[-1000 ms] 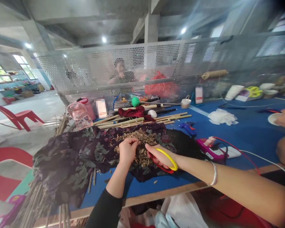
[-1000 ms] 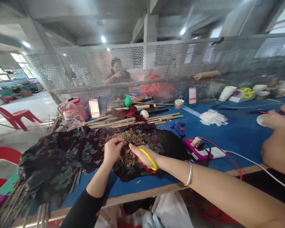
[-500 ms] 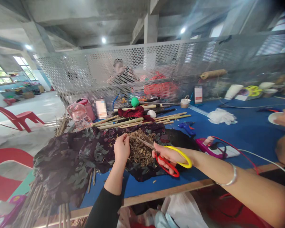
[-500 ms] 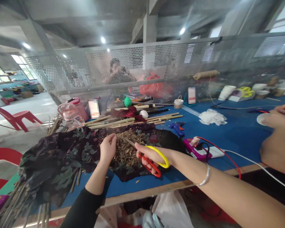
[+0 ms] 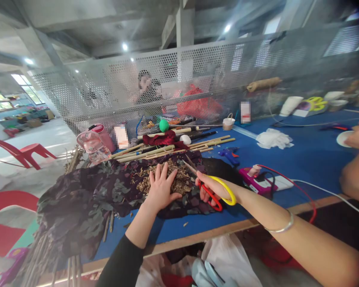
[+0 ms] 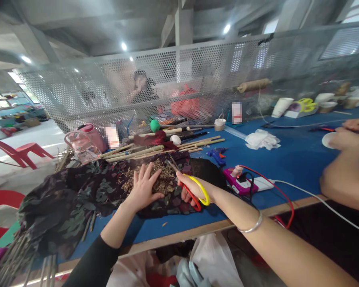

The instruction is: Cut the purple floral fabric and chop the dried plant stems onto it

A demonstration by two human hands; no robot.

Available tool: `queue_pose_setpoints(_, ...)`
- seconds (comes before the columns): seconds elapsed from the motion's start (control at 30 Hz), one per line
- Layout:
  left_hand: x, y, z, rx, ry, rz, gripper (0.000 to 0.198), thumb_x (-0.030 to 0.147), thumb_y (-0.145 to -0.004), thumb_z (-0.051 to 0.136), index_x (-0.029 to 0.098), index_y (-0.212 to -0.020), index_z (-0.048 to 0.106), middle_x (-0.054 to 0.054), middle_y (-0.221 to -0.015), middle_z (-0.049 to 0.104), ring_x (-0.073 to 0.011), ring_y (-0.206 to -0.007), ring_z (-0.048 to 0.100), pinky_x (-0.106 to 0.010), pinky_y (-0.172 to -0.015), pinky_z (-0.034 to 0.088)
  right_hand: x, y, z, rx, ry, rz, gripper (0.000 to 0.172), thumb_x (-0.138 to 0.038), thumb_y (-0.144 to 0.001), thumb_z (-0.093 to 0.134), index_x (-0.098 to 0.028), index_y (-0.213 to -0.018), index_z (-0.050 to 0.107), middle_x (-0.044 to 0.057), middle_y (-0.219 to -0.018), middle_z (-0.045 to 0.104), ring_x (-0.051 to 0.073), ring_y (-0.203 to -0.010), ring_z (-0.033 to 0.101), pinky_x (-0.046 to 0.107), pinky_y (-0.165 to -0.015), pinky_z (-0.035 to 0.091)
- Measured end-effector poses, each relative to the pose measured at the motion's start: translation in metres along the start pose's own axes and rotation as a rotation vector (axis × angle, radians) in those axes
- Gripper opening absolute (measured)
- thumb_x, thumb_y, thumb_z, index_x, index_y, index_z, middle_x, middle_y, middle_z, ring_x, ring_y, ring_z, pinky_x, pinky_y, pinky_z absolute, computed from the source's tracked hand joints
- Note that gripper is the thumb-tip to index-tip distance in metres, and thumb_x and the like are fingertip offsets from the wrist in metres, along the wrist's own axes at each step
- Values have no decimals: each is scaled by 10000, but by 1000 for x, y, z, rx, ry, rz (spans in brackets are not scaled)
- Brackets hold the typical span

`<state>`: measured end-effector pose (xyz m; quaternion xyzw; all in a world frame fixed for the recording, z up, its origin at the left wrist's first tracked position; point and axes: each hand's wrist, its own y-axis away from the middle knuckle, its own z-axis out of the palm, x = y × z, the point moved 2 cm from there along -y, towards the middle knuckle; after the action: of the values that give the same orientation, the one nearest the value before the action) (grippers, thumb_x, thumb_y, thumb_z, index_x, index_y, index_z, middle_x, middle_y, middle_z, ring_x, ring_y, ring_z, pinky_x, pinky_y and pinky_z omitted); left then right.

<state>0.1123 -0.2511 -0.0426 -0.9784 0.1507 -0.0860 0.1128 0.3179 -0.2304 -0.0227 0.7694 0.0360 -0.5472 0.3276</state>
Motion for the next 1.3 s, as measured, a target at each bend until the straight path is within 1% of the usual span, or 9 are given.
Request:
queue_pose_setpoints(0.2,-21,-17,-7,-131,37,-138,734,572,-794,506,283,-1426,271,-115,-1522,194,-380,-1384,120,-635,-1042,161,12,-2,-8,5,-82,-6,562,-733,-813,272,-209,-935,434,33,-640,622,160,-615,617,193,-451,453)
queue_pose_setpoints(0.4,-19,-27,-9,-101,5,-225,676,519,-834,470,258,-1426,274,-131,-1515,208,-368,-1381,147,-633,-1040,179,23,-2,-15,18,-155,-45,528,-714,-823,291,-225,-954,441,38,-665,651,187,-678,650,219,-469,484)
queue_pose_setpoints(0.5,-3,-24,-16,-8,22,-123,735,538,-775,558,289,-1415,296,-106,-1543,92,-391,-1391,37,-674,-1028,133,24,1,-15,36,-179,-53,514,-702,-830,296,-227,-955,446,34,-659,651,187,-672,648,216,-453,482)
queue_pose_setpoints(0.67,26,-19,-19,-4,-99,190,236,341,-747,668,309,-980,682,-13,-1534,174,-373,-1397,-1,-677,-1043,2,20,6,-13,64,-184,-64,496,-676,-840,320,-213,-946,462,37,-651,646,189,-668,643,211,-435,477)
queue_pose_setpoints(0.83,26,-18,-4,-45,-102,154,213,337,-720,698,291,-928,711,-50,-1510,248,-409,-1384,57,-706,-1028,29,19,6,-12,66,-158,-73,484,-660,-854,310,-209,-954,458,30,-644,634,182,-661,637,204,-429,473)
queue_pose_setpoints(0.97,30,-11,3,6,-44,162,246,313,-742,675,307,-988,696,-46,-1506,256,-396,-1384,91,-711,-1028,46,19,3,-10,65,-128,-64,505,-684,-838,311,-215,-966,451,23,-630,621,175,-645,625,184,-407,452)
queue_pose_setpoints(1.07,34,-7,6,59,6,182,164,276,-757,660,298,-911,713,-30,-1487,304,-387,-1378,132,-710,-1030,60,19,1,-8,78,-93,-70,538,-712,-815,317,-214,-972,451,20,-630,610,173,-638,618,174,-387,438)
queue_pose_setpoints(1.17,27,-7,2,208,114,125,129,284,-812,596,273,-859,716,-42,-1394,448,-346,-1330,280,-655,-1048,183,21,-1,-3,92,-63,-101,553,-725,-804,316,-212,-967,449,11,-624,587,163,-611,601,168,-363,418)
queue_pose_setpoints(1.3,-8,-7,-8,415,348,-168,239,298,-882,479,204,-901,698,-79,-974,675,-204,-953,597,-388,-912,466,21,0,6,140,80,-180,553,-737,-792,317,-205,-849,453,-16,-617,537,105,-459,495,173,-328,356)
